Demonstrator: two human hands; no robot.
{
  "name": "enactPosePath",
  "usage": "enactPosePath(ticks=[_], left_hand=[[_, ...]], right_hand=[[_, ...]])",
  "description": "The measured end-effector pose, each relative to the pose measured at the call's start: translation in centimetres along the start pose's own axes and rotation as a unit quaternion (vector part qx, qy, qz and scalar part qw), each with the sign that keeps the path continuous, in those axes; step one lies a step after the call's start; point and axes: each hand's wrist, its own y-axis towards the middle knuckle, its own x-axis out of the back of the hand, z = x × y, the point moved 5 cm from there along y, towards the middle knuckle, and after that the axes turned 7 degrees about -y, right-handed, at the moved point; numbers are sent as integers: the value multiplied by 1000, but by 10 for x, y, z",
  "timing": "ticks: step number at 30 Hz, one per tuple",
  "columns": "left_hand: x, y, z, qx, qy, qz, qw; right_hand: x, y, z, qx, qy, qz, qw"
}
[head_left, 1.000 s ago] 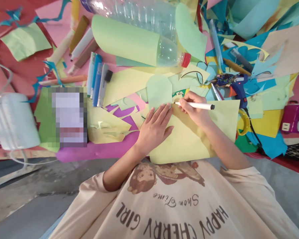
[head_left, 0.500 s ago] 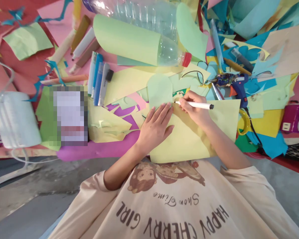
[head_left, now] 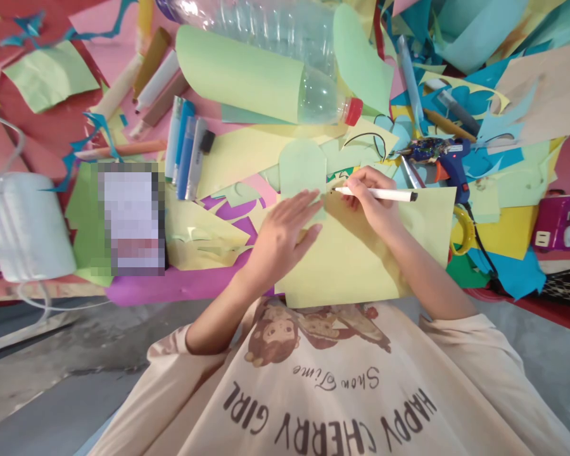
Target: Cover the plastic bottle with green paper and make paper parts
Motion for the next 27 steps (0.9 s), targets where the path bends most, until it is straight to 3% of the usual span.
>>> enactPosePath(ticks=[4, 6, 8, 11, 16, 20, 24, 27], left_hand=[[60, 20, 44, 75, 50, -140, 986], [84, 32, 79, 195, 125, -183, 955], [89, 39, 114, 345, 145, -135, 917], [88, 45, 127, 372, 156, -141, 904], [86, 35, 91, 260, 117, -175, 942], [89, 29, 66, 180, -61, -233, 954], [75, 29, 54, 126, -294, -258, 912], [55, 28, 38, 65, -463, -249, 848]], right_hand=[[0, 1, -1, -3, 26, -5, 1000], [1, 1, -3, 0, 39, -10, 999], [2, 2, -5, 3, 44, -16, 999], [2, 1, -7, 9, 41, -16, 999], [1, 1, -6, 6, 59, -11, 998], [3, 2, 2, -19, 80, 2, 997], [9, -1, 12, -66, 130, -17, 989], [8, -10, 20, -112, 196, -3, 974]])
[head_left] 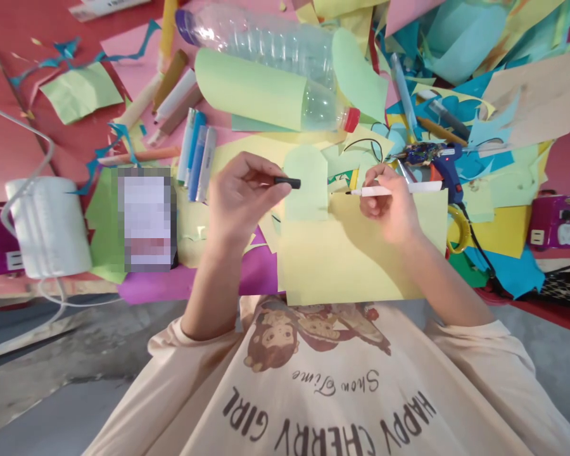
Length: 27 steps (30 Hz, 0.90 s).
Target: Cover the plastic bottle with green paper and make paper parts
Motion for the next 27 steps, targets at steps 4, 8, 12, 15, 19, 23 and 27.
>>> enactPosePath(ticks=[4, 8, 12, 15, 19, 23, 27], left_hand=[[-23, -22, 19, 109, -143, -21, 984], [-31, -33, 29, 152, -162, -26, 975], [-27, -35, 33, 155, -148, -18, 977], [-27, -35, 35, 160, -135, -9, 978], [-31, -34, 37, 180, -168, -3, 969], [-34, -33, 38, 207, -205, -3, 957], [-35, -36, 39, 226, -221, -15, 949]], right_hand=[[-9, -16, -1, -63, 64, 38, 995], [-15, -23, -6, -72, 101, 59, 991], [-16, -23, -8, -53, 101, 67, 991], [-15, -23, -8, -51, 97, 67, 992], [-13, -22, -10, -60, 104, 57, 991], [-11, -22, -11, -69, 120, 49, 989], [-10, -23, -13, -84, 132, 46, 987]])
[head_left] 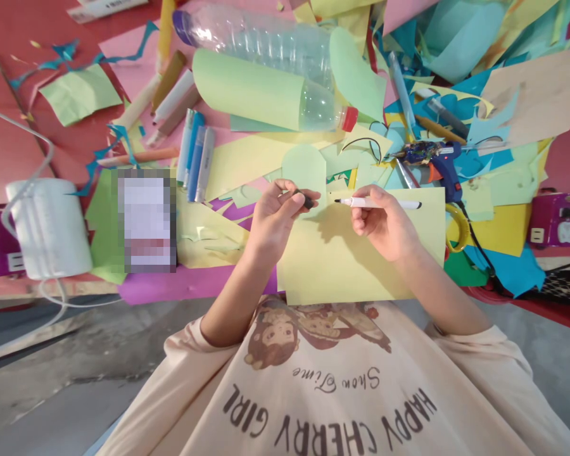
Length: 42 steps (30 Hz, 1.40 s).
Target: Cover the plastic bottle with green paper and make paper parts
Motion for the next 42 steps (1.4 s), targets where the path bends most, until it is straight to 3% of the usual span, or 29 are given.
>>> enactPosePath(ticks=[4, 11, 17, 20, 25, 30, 42], left_hand=[[-4, -5, 0, 16, -28, -20, 999], [-15, -10, -2, -27, -29, -27, 999], [-13, -13, 3, -68, 27, -40, 996], [-16, -15, 2, -83, 93, 0, 992], [-27, -19, -3, -62, 146, 66, 985], [-28, -21, -4, -61, 126, 57, 989], [-17, -22, 12, 27, 169, 51, 984]], right_hand=[[-1, -1, -4, -13, -10, 5, 1000], [-5, -2, -4, 13, -25, 7, 1000], [-8, -3, -6, 23, -33, 23, 999], [-10, -3, -8, 24, -39, 30, 998], [-12, -4, -11, 23, -55, 32, 998], [-12, -5, -12, 31, -52, 21, 998], [-11, -7, -28, 2, -65, 35, 997]])
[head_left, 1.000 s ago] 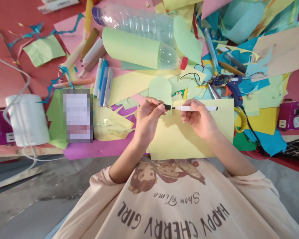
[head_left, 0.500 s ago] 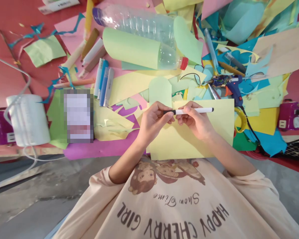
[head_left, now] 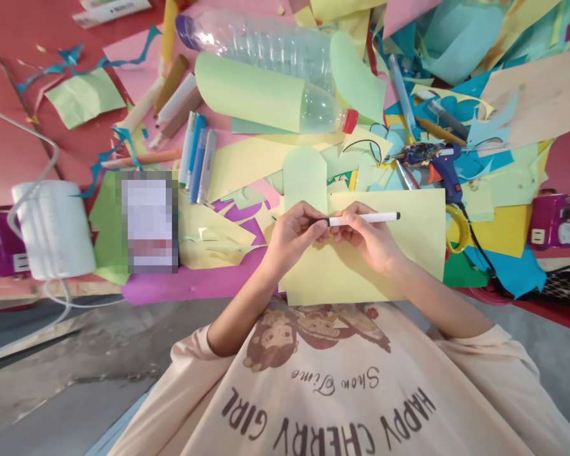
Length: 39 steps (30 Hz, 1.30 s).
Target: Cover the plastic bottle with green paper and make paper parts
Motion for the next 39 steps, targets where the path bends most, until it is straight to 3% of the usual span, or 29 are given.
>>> enactPosePath(ticks=[2, 4, 7, 9, 11, 14, 16, 18, 20, 22, 25, 33, 39], left_hand=[[6, 0, -3, -5, 15, 4, 1000], [22, -2, -11, -39, 21, -29, 999], [65, -9, -28, -149, 32, -165, 974], [94, -18, -41, -244, 86, -259, 931], [112, -25, -50, -303, 210, -302, 879], [113, -25, -52, -309, 392, -262, 826], [103, -25, -50, -319, 423, -238, 814], [83, -21, -41, -296, 454, -170, 823], [58, -17, -30, -268, 488, -75, 827], [37, -14, -18, -244, 535, 12, 809], [24, -10, -6, -212, 585, 62, 781], [51, -5, -6, -168, 569, 32, 804], [70, -4, -20, -144, 607, -26, 781]], right_hand=[[-2, 1, -2, -21, -24, 29, 999], [-3, 0, -1, -44, -76, 70, 994], [5, -2, 13, 3, -239, 78, 968], [13, -3, 30, 106, -396, 22, 912], [19, -4, 46, 208, -524, -35, 825], [22, 2, 53, 267, -623, -68, 732], [24, 9, 51, 262, -659, -67, 701], [24, 16, 49, 254, -681, -60, 685], [23, 21, 47, 250, -690, -51, 678], [22, 23, 47, 250, -690, -49, 677], [21, 23, 49, 246, -686, -49, 683], [34, 12, 59, 185, -691, -22, 698], [48, 3, 77, 122, -663, 10, 738]])
